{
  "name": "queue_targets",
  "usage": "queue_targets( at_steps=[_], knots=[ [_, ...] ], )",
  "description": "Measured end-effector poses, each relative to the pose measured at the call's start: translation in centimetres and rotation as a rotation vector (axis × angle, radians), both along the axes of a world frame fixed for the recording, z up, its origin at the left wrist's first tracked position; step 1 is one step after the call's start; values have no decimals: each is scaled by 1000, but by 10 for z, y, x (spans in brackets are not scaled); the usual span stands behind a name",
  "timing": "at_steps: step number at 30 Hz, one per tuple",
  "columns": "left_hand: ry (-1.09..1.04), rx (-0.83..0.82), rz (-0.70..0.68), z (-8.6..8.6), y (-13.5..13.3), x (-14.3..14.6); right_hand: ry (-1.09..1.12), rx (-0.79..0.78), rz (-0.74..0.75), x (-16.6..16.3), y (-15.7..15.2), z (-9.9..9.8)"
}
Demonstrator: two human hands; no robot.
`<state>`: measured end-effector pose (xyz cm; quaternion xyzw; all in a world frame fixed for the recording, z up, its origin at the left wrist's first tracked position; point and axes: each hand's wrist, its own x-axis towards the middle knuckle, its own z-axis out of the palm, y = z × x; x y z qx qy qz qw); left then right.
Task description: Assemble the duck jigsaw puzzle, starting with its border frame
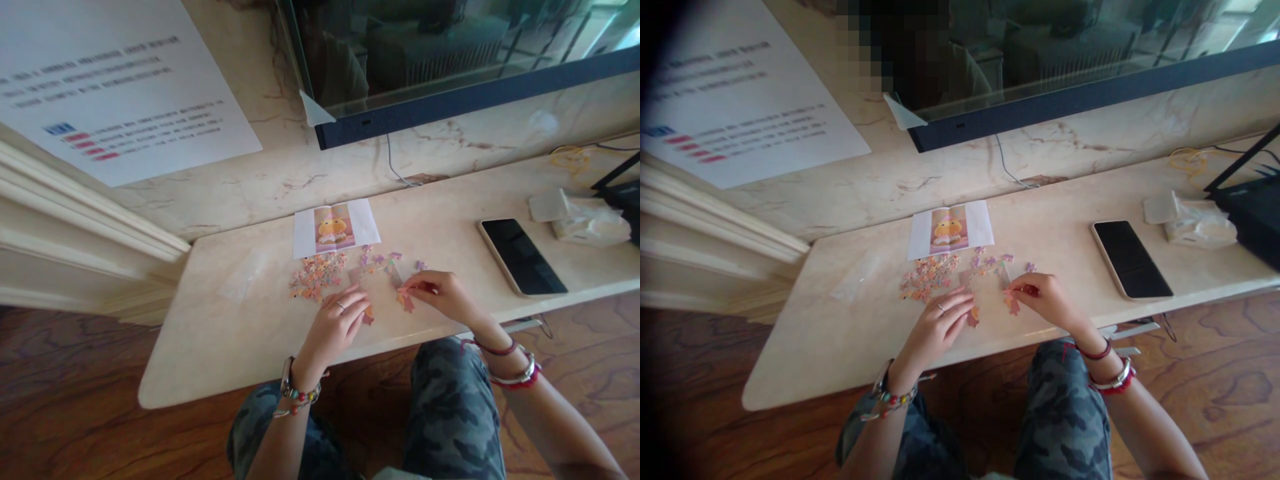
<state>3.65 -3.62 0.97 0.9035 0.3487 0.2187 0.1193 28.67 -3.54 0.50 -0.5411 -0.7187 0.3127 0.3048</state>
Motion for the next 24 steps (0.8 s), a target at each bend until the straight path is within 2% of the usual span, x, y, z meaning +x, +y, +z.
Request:
queue_targets(
  at_steps=[3,6,18,21,24],
  knots=[
    [-55,31,67,-5,-4,0,61,82,-55,-6,-5,-9],
    [-77,52,114,-7,-7,0,56,142,-21,-5,-4,-12],
    [-105,33,171,-19,-19,-3,75,84,-68,-4,-2,-13],
    [-107,49,170,-18,-18,-2,83,91,-140,-2,-1,-16],
    [-101,56,160,-17,-18,-2,163,142,-329,-1,-2,-17]
  ],
)
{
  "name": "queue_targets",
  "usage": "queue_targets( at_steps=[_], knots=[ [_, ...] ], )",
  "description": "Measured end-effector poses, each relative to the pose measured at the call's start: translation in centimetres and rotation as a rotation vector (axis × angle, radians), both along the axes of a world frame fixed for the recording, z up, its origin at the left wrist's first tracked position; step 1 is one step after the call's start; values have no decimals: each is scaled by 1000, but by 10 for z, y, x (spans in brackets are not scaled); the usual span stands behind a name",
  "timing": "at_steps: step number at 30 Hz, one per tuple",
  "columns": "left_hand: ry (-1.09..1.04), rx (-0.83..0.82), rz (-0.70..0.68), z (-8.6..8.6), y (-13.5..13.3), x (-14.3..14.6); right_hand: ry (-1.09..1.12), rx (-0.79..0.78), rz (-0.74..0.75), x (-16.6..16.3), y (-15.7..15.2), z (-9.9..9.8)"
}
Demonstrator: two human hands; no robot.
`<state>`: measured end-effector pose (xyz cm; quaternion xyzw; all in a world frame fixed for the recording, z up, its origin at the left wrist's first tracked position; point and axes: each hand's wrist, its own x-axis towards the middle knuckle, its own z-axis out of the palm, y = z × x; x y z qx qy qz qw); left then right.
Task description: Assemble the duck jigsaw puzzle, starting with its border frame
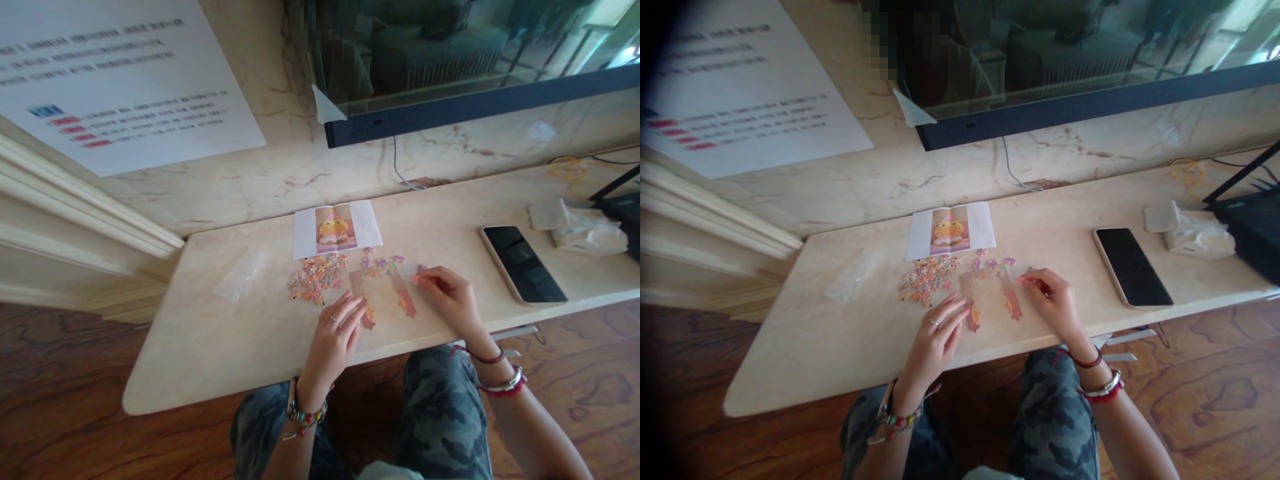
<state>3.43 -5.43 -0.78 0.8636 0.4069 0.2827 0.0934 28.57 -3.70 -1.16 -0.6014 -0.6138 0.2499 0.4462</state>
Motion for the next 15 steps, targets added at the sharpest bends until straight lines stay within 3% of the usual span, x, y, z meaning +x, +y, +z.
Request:
queue_targets(
  at_steps=[3,5,15],
  knots=[
    [3,5,4,0,-2,-1,127,62,-232,0,-2,0],
    [10,9,-4,-1,-3,-1,162,66,-294,2,-3,-1],
    [10,15,27,0,-5,1,-188,-104,-59,46,-1,-5]
  ],
)
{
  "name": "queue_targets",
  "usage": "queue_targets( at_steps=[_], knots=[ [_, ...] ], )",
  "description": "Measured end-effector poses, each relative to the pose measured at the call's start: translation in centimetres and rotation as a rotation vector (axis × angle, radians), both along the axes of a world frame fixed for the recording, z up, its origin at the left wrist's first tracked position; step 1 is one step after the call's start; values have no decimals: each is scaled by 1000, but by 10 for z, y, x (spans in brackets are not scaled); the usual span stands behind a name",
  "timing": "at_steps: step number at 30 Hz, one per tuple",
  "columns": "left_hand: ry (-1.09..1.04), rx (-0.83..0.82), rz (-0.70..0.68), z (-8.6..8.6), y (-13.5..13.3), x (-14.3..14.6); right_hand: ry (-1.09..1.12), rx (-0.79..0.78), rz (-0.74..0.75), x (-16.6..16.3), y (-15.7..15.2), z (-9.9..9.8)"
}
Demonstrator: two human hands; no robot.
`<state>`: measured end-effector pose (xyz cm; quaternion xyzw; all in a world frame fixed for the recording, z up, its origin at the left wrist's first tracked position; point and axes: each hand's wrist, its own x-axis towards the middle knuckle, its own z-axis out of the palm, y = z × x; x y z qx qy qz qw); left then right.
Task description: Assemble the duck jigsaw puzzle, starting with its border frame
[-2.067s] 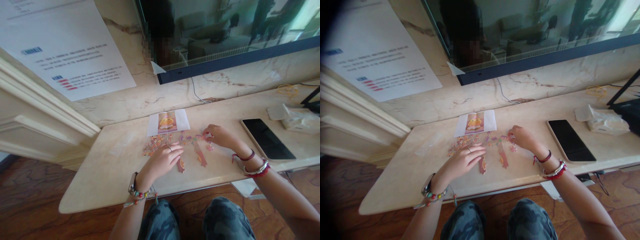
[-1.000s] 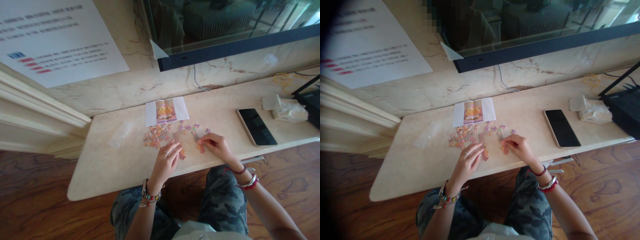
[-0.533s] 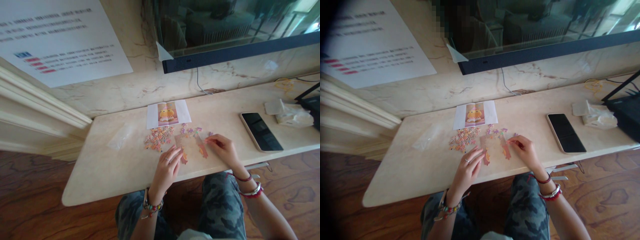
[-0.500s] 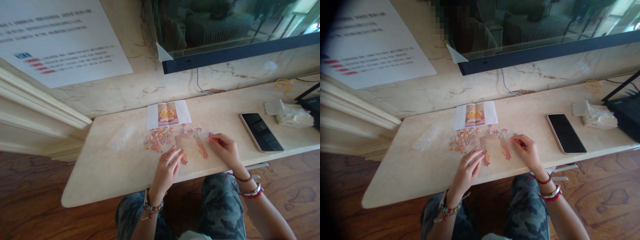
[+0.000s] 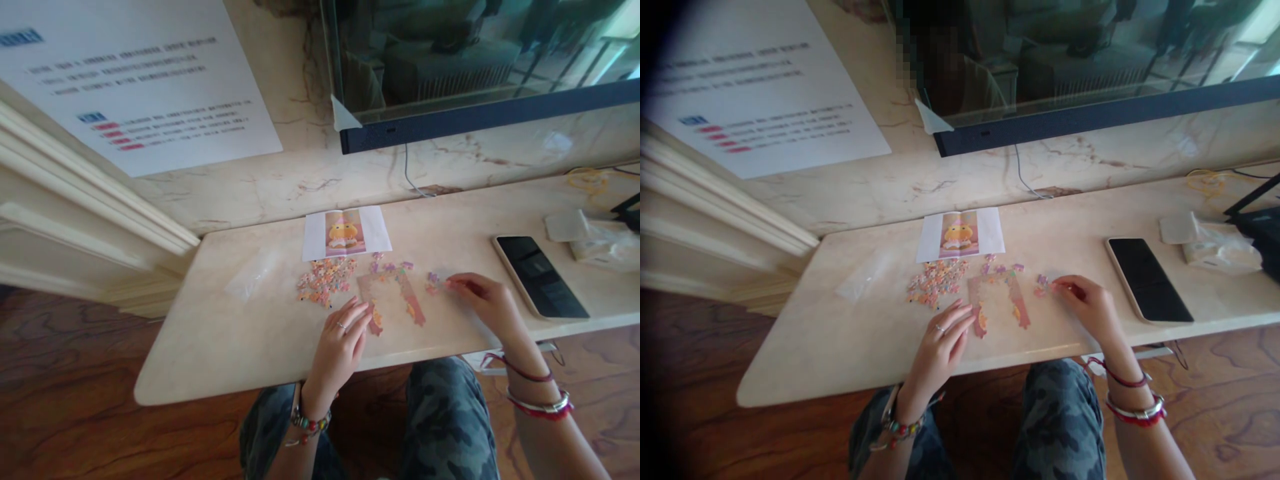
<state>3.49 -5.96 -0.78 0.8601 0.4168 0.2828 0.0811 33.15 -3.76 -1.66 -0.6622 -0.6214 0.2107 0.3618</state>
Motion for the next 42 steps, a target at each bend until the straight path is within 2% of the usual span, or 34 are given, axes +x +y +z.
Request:
queue_targets(
  at_steps=[5,9,11,13,17,19,21,26,28,33,37,39,42],
  knots=[
    [-9,-2,15,0,-2,-1,-263,41,66,-3,-1,1],
    [1,-27,28,1,-6,-3,-327,128,31,-16,0,8],
    [4,-41,37,2,-9,-5,-310,164,60,-27,0,13],
    [4,-43,57,3,-12,-8,-273,185,167,-42,1,20],
    [-11,-54,112,6,-15,-18,-294,216,476,-75,10,32],
    [-13,-79,143,7,-15,-24,-375,210,596,-87,21,36],
    [-11,-99,165,9,-15,-28,-470,187,645,-94,39,37],
    [-19,-104,170,7,-19,-33,-769,78,548,-97,102,31],
    [-19,-103,171,5,-21,-34,-854,9,576,-96,123,30],
    [-14,-107,183,2,-24,-36,-938,-41,603,-97,140,31],
    [-17,-88,218,12,-7,-45,-953,-32,591,-96,137,30],
    [-2,-96,287,21,15,-53,-956,-26,583,-96,134,31],
    [109,-215,401,36,58,-65,-889,24,605,-106,130,37]
  ],
)
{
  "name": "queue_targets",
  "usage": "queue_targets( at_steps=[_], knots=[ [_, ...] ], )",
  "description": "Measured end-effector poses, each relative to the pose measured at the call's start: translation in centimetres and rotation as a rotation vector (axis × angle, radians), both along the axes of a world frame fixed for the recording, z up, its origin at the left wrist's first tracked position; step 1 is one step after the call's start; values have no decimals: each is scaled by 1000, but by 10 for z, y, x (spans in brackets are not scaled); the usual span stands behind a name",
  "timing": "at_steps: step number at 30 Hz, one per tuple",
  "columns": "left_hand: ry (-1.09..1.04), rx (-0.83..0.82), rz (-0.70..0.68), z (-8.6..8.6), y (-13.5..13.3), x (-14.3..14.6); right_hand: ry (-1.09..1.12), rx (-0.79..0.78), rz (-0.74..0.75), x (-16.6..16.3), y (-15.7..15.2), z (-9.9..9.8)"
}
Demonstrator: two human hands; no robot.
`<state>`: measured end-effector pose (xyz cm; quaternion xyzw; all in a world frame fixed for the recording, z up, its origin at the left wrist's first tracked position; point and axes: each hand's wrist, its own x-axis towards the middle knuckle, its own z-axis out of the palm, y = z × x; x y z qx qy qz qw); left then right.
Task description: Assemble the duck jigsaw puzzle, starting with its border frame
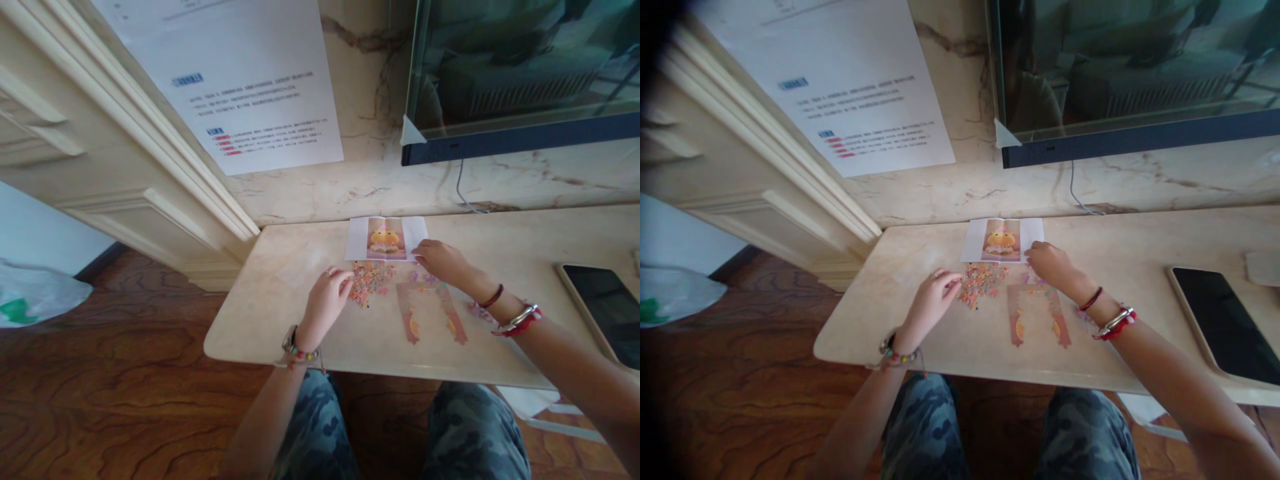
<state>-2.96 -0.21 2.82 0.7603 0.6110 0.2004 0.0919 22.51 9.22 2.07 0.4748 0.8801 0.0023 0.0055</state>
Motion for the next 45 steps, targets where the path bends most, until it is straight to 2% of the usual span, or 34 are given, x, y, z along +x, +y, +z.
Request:
queue_targets(
  at_steps=[4,7,10,14,19,29,35,40,43,45],
  knots=[
    [56,-62,49,6,44,-6,208,-69,169,-43,-5,15],
    [95,-112,101,0,54,-3,175,-116,158,-81,-6,19],
    [124,-162,143,-6,56,2,144,-112,130,-103,-6,14],
    [145,-221,179,-8,58,9,123,-125,105,-109,-2,5],
    [139,-280,198,-7,65,12,121,-143,86,-111,1,3],
    [15,-398,127,-9,79,2,202,-240,55,-118,8,-3],
    [-180,-414,74,-9,82,-11,359,-314,30,-100,10,7],
    [-400,-372,-6,9,70,-14,518,-367,29,-45,-4,23],
    [-498,-346,-26,21,54,0,887,-504,-29,-5,-32,26],
    [-544,-363,-50,23,39,15,1038,-515,-101,16,-58,23]
  ],
)
